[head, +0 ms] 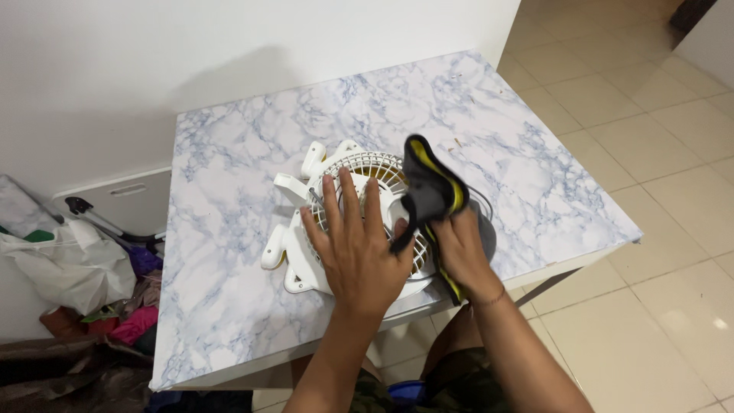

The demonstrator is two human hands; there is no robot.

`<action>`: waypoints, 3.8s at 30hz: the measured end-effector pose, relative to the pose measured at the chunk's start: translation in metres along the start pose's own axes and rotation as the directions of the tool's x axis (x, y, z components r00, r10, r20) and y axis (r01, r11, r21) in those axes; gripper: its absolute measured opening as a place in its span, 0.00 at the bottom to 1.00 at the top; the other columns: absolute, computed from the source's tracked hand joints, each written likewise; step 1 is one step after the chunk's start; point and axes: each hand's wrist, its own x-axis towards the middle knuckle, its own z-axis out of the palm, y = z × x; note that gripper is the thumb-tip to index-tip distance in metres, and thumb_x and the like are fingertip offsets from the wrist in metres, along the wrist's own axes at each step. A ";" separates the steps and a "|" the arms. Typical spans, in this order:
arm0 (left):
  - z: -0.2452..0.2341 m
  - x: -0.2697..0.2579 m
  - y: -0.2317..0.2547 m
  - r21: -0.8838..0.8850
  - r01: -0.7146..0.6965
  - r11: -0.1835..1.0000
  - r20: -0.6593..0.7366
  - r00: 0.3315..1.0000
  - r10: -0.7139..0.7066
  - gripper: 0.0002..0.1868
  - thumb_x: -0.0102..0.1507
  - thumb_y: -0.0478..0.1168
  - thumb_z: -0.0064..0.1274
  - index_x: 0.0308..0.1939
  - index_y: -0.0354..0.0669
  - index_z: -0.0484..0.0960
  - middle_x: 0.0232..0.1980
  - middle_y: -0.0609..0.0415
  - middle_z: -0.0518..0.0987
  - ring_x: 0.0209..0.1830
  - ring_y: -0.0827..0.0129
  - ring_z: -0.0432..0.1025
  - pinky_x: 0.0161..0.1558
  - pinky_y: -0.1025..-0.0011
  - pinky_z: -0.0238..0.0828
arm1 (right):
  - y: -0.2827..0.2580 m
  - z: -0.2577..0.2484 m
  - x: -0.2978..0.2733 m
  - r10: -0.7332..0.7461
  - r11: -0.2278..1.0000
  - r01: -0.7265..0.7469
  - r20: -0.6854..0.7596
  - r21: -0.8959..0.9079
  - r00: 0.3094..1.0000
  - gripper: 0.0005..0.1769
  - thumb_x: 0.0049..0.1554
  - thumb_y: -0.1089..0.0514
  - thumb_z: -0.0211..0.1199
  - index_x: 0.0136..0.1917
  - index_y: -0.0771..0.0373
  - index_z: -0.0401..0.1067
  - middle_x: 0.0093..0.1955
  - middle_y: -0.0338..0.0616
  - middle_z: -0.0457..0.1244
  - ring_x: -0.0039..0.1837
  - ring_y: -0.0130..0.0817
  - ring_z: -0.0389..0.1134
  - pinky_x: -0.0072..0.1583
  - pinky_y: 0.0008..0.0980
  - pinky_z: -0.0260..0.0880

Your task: The person cleans a small white fan using a grey cloth, wiping both the front and back of the fan's protective cage.

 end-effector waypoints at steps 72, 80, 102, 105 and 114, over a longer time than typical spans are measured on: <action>-0.025 -0.051 -0.061 -0.358 0.188 0.915 0.230 0.967 -0.109 0.53 0.54 0.42 0.69 0.76 0.32 0.53 0.80 0.31 0.46 0.78 0.38 0.49 0.70 0.48 0.55 | -0.026 -0.001 -0.020 -0.332 0.941 0.337 -0.240 -0.023 0.912 0.20 0.53 0.72 0.69 0.55 0.64 0.64 0.64 0.49 0.62 0.66 0.39 0.64 0.67 0.32 0.64; -0.021 -0.075 -0.030 -0.358 0.261 0.897 0.101 0.965 -0.241 0.37 0.58 0.33 0.61 0.71 0.34 0.67 0.71 0.37 0.64 0.70 0.45 0.66 0.64 0.55 0.69 | -0.081 0.005 -0.019 -0.637 0.768 0.617 -0.103 -0.172 0.764 0.32 0.47 0.59 0.78 0.62 0.61 0.66 0.66 0.45 0.62 0.72 0.47 0.63 0.72 0.44 0.65; -0.021 -0.059 -0.077 -0.510 0.232 0.828 -0.073 0.948 -0.311 0.21 0.65 0.32 0.53 0.63 0.43 0.79 0.53 0.43 0.85 0.47 0.63 0.84 0.42 0.70 0.81 | -0.071 0.041 -0.054 -0.650 0.576 0.754 0.382 -0.316 0.656 0.19 0.51 0.64 0.67 0.57 0.54 0.77 0.63 0.32 0.69 0.69 0.31 0.67 0.69 0.41 0.58; -0.024 -0.057 -0.075 -0.503 0.255 0.826 -0.050 0.945 -0.323 0.20 0.65 0.33 0.56 0.61 0.43 0.80 0.51 0.43 0.86 0.44 0.64 0.84 0.39 0.70 0.80 | -0.074 0.045 -0.057 -0.590 0.606 0.720 0.416 -0.337 0.692 0.22 0.46 0.65 0.66 0.56 0.55 0.76 0.63 0.34 0.70 0.66 0.30 0.69 0.60 0.36 0.63; -0.025 -0.062 -0.075 -0.522 0.272 0.808 0.016 0.951 -0.309 0.17 0.68 0.38 0.51 0.60 0.44 0.81 0.47 0.41 0.86 0.39 0.61 0.83 0.37 0.64 0.79 | -0.041 0.028 -0.058 -0.585 0.738 0.629 0.233 -0.243 0.777 0.29 0.41 0.55 0.77 0.57 0.58 0.76 0.48 0.40 0.73 0.41 0.27 0.73 0.44 0.32 0.60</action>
